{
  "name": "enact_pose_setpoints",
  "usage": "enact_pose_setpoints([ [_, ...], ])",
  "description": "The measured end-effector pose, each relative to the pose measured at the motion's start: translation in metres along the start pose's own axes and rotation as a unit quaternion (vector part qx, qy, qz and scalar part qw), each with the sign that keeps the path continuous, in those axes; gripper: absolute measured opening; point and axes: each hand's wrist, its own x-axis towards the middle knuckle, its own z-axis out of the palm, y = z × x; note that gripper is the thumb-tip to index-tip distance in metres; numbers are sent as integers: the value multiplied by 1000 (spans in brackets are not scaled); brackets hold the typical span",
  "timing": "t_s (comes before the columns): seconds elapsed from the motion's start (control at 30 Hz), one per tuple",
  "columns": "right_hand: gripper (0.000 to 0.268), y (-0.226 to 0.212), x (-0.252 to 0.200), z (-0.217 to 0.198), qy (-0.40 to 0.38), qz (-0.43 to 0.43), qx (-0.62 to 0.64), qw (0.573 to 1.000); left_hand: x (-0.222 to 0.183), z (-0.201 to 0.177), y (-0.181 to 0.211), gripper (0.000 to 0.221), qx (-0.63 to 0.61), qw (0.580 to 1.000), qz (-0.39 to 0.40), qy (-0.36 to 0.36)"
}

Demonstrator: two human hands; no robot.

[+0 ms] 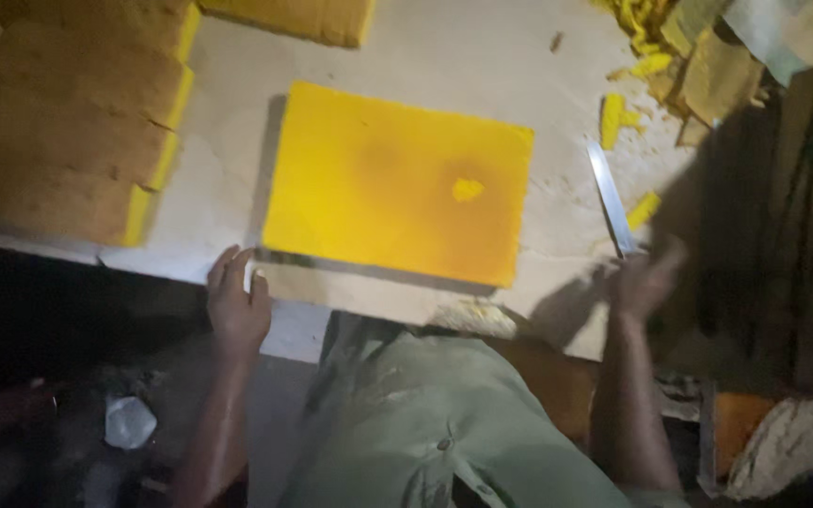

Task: The person removes a newspaper from a yellow block, flips the block, and uses a knife to cut it into smaller rectangular pieces. The cut pieces are stacked on the table.

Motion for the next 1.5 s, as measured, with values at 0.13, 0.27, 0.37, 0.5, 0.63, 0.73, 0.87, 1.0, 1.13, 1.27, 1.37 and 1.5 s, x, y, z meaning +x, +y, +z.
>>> enact_pose_setpoints([
  [0.13, 25, -16, 14, 31, -183, -103, -249, 945, 56, 4, -38, 41, -104, 977, -147, -116],
  [0.27, 40, -46, -30, 88, -369, 137, -78, 916, 103, 21, -78, 54, -245, 834, -364, -334],
  [0.37, 51, -73, -51, 98, -340, 75, -296, 889, 143, 39, -104, 70, -234, 766, -389, -454],
  [0.5, 40, -111, -43, 90, -281, 137, -279, 908, 219, 74, -112, 84, -259, 698, -373, -553],
  [0.63, 26, -173, -22, 155, -136, -222, -313, 913, 328, 119, -74, 70, -209, 807, -305, -460],
  [0.73, 28, -237, -24, 257, -215, -187, -137, 949, 378, 139, -27, 58, -150, 914, -89, -365],
  [0.87, 29, -316, -51, 377, -431, -395, -36, 811, 398, 134, 10, 33, -225, 947, 3, -229],
  [1.0, 37, -342, -70, 411, -471, -401, -105, 778, 378, 109, 0, 26, -265, 950, 95, -137],
  [1.13, 30, -315, -24, 358, -459, -317, -111, 823, 333, 75, -23, 39, -195, 965, 66, -163],
  [1.27, 28, -240, 37, 242, -340, -322, -358, 808, 264, 62, -28, 58, -225, 949, 16, -220],
  [1.37, 25, -161, 50, 163, -259, -347, -333, 838, 226, 82, -17, 68, -260, 939, 25, -223],
  [1.5, 41, -56, 32, 122, -260, -158, -299, 904, 183, 114, -2, 77, -254, 941, 79, -208],
])
